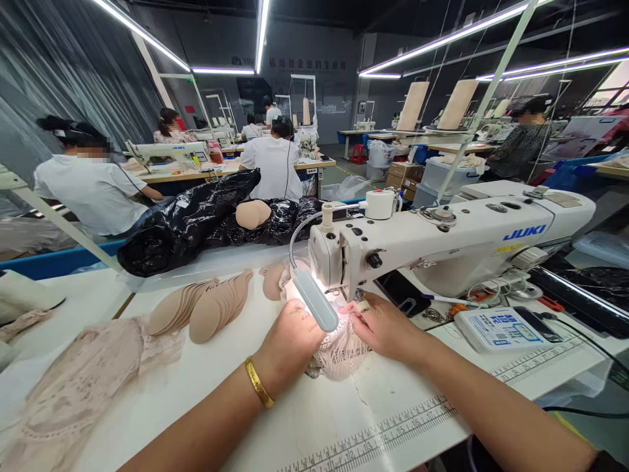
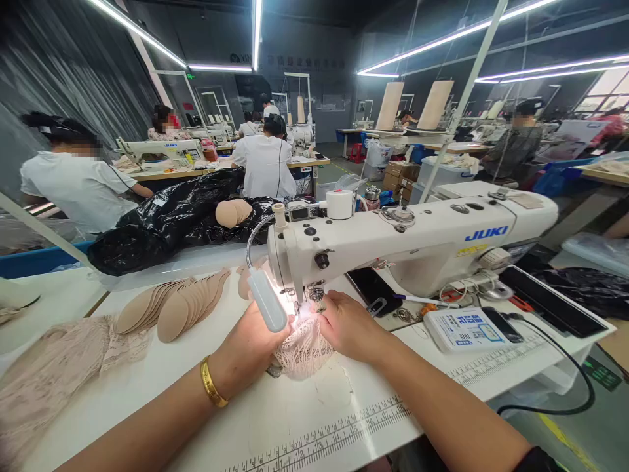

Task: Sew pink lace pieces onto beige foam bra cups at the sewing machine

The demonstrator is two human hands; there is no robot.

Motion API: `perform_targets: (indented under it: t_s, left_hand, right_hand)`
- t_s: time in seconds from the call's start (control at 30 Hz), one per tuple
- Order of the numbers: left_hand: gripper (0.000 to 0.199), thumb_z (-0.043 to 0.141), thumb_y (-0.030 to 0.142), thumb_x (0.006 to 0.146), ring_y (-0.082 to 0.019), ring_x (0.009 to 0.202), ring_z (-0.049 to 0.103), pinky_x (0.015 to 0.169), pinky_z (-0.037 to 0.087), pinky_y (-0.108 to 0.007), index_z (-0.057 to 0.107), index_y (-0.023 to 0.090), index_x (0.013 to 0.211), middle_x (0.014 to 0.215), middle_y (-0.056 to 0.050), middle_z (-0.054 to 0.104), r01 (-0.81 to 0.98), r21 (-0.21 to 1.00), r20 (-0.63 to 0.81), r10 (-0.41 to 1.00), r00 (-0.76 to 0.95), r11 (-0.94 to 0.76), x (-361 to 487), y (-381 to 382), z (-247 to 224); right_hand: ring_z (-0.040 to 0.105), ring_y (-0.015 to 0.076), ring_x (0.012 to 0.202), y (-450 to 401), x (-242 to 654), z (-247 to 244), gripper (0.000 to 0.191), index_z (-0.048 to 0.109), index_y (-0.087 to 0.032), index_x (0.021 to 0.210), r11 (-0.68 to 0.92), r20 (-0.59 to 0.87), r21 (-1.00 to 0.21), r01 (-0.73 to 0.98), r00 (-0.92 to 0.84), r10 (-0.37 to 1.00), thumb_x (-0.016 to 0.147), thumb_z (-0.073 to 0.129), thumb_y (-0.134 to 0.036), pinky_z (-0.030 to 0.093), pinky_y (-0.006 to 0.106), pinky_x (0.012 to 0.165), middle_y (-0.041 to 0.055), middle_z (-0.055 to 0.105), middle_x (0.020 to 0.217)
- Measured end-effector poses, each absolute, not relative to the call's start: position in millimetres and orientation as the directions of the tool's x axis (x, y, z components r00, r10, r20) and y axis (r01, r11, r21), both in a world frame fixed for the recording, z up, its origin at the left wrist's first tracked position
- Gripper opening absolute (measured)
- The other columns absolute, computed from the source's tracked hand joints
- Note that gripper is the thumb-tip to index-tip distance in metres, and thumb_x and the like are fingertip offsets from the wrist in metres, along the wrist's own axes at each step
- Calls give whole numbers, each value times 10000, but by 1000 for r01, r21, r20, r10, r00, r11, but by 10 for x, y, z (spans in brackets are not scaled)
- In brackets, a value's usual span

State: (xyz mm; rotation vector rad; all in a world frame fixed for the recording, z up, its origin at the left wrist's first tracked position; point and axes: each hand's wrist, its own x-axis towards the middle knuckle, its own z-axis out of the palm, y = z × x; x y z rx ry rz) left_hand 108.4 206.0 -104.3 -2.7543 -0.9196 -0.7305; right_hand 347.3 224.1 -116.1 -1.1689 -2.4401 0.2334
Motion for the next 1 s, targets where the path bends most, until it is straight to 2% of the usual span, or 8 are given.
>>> perform_targets:
  t_s: [0.2,0.3,0.43,0.5,0.6,0.67,0.77,1.0]
  left_hand:
    - [120,601,78,750,-218,796,576,898,443,-453,594,198,756,800,-21,633,642,70,303,629,715,-763,1014,1955,-834]
    - [46,630,162,774,-255,859,598,886,467,-468,629,203,793,880,-53,655,711,165,227,728,647,-684,1053,1923,-763]
    - [345,583,99,780,-249,1096,586,931,494,-371,623,233,1096,1214,-64,649,563,416,224,680,698,-714,1099,1882,-663]
    - [454,550,37,717,-226,1118,575,964,476,-345,601,251,1114,1239,-36,640,517,463,162,642,749,-720,1063,1855,-609]
    - [422,545,52,683,-238,1017,583,951,445,-405,602,258,1047,1074,-19,655,629,358,-7,671,741,-690,981,1819,-547]
    - [341,567,112,707,-263,960,575,896,427,-449,605,255,1014,1017,-32,639,713,236,-84,718,691,-660,960,1805,-527]
    - [206,569,158,739,-287,937,565,810,404,-439,588,228,932,1031,-66,628,757,133,-92,752,652,-640,995,1800,-542]
    - [343,528,39,766,-276,1095,574,1010,302,-532,610,240,1032,1108,-33,661,685,204,38,704,709,-700,1030,1847,-681]
  right_hand:
    - [596,277,896,2186,3484,-1197,315,643,-177,1157,743,458,-194,641,-611,646,917,459,-87,509,404,787,109,687,932]
    - [602,272,985,2092,3418,-1155,332,580,-185,1268,833,534,-129,539,-670,516,957,481,-130,487,429,879,112,711,1105]
    - [549,267,1183,2003,3306,-1092,437,492,-220,1397,919,520,-125,374,-764,382,999,601,-363,436,396,950,96,650,1315]
    - [577,241,1057,2032,3284,-1111,340,553,-219,1327,903,483,-104,418,-772,413,992,588,-266,423,363,885,71,692,1189]
    - [549,204,823,2147,3313,-1190,270,658,-203,996,830,385,-34,557,-759,525,891,494,-15,393,358,860,41,699,941]
    - [537,205,816,2221,3353,-1242,292,642,-194,873,786,339,-19,618,-735,587,826,475,41,384,360,874,52,690,907]
    - [540,219,863,2259,3399,-1271,299,647,-194,900,741,346,-50,670,-684,642,817,483,41,381,357,872,69,694,940]
    - [541,211,911,2124,3353,-1126,236,652,-223,998,860,400,-50,507,-779,483,919,491,-70,341,347,832,39,709,1024]
